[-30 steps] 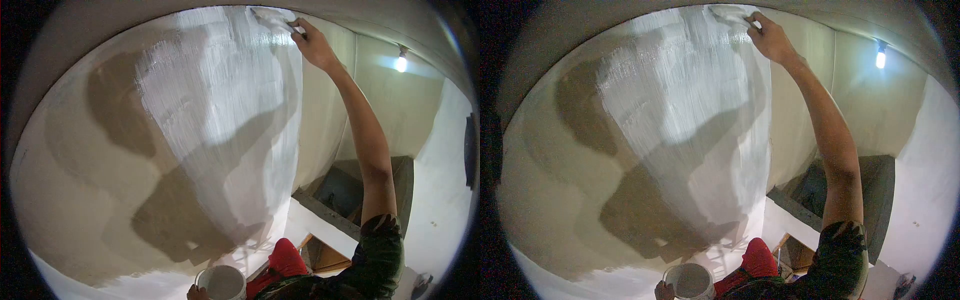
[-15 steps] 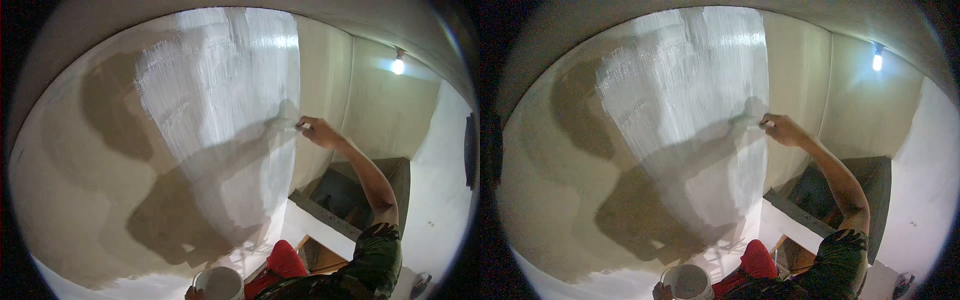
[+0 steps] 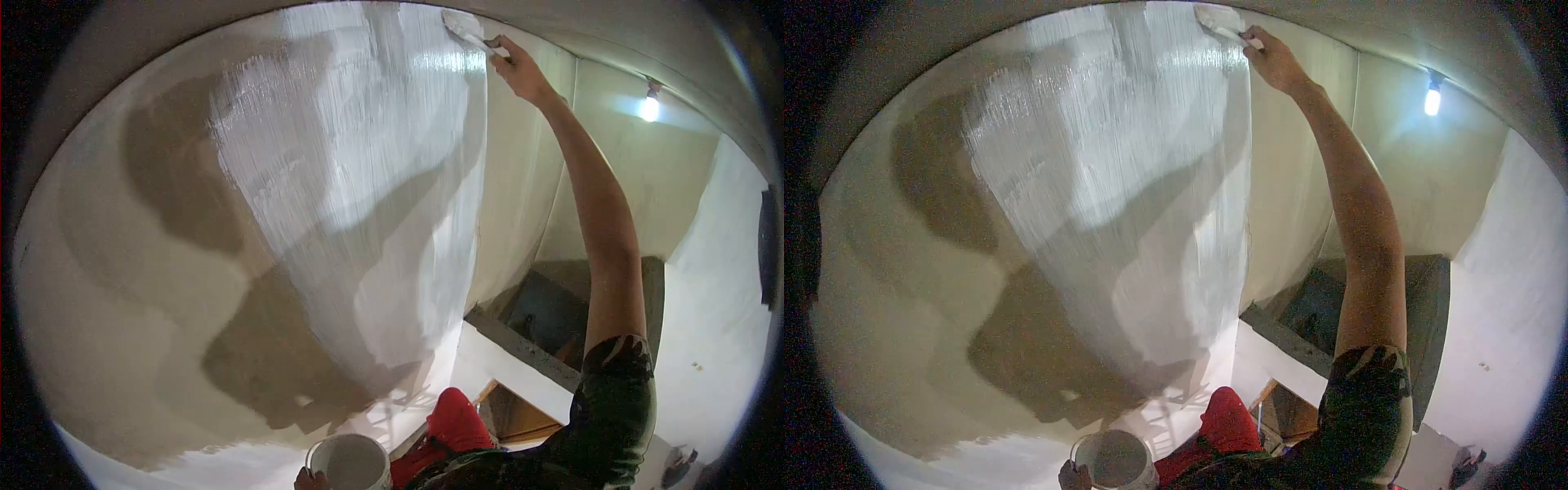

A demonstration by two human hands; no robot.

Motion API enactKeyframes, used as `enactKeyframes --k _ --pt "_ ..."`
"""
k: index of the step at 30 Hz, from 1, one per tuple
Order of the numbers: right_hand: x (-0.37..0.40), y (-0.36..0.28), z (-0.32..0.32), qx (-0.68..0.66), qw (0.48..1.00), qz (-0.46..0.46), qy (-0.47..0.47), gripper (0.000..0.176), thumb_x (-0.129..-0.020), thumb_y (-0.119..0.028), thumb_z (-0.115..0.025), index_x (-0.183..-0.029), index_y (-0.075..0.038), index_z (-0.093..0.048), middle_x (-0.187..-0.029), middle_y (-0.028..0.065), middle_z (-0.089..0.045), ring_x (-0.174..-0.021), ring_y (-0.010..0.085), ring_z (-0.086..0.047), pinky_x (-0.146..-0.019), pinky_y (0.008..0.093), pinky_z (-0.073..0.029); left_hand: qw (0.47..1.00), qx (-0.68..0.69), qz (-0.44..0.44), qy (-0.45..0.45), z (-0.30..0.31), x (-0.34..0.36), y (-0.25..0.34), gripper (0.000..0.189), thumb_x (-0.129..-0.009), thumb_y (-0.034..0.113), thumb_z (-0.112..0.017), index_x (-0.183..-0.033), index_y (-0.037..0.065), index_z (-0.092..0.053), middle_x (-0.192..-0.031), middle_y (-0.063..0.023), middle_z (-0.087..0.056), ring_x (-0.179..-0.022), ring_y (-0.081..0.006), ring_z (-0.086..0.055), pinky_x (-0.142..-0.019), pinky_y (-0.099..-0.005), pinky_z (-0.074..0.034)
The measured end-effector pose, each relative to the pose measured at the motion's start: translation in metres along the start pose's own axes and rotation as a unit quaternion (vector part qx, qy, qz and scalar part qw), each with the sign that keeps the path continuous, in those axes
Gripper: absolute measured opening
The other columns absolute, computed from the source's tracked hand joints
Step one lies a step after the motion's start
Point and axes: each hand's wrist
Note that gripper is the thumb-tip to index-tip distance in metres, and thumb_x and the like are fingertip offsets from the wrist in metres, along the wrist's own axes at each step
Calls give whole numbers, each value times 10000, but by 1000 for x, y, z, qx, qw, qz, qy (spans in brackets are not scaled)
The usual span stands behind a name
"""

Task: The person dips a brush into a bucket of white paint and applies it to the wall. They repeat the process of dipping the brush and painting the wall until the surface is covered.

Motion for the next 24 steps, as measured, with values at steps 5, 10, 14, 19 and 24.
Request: enactKeyframes --k 5,10,14,19,24 --pt "122 14 -41 26 996 -22 -87 355 -909 -152 -522 -1250 -64 -477 -627 38 -431 -541 107 -389 -507 306 -361 996 39 2 76 22 2 32 263 -855 277 -544 -876 20 -592 -869 -221 -611 -800 -433 -560 -695 -498 -462" --pt "283 17 -80 56 926 -187 -323 287 -871 -122 -523 -1150 -67 -560 -1017 201 -636 -950 386 -610 -819 466 -484 996 79 17 25 37 1 50 276 -851 261 -526 -786 -7 -532 -813 -260 -571 -779 -468 -515 -678 -519 -422" --pt "292 -4 -68 34 920 -212 -328 232 -863 -117 -536 -1086 -72 -578 -741 164 -620 -658 300 -617 -627 424 -481 998 57 17 22 39 4 52 262 -846 249 -518 -789 -6 -528 -789 -266 -557 -752 -462 -514 -655 -511 -414" --pt "177 -74 -23 -30 992 -89 -82 293 -869 -81 -525 -1157 -36 -554 -593 78 -423 -536 113 -405 -513 307 -375 995 84 48 33 31 9 41 254 -840 248 -526 -792 -1 -531 -780 -266 -552 -725 -455 -508 -642 -510 -401" --pt "71 -145 -17 -25 996 76 46 282 -894 -99 -541 -1173 -64 -565 -592 21 -388 -548 96 -351 -524 267 -350 994 94 36 44 32 8 45 288 -828 284 -535 -788 0 -525 -751 -269 -545 -723 -464 -507 -643 -510 -403"
Point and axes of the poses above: each hand's wrist, its own x-axis away from the middle knuckle, its own z-axis out of the back of the hand, y = z × x
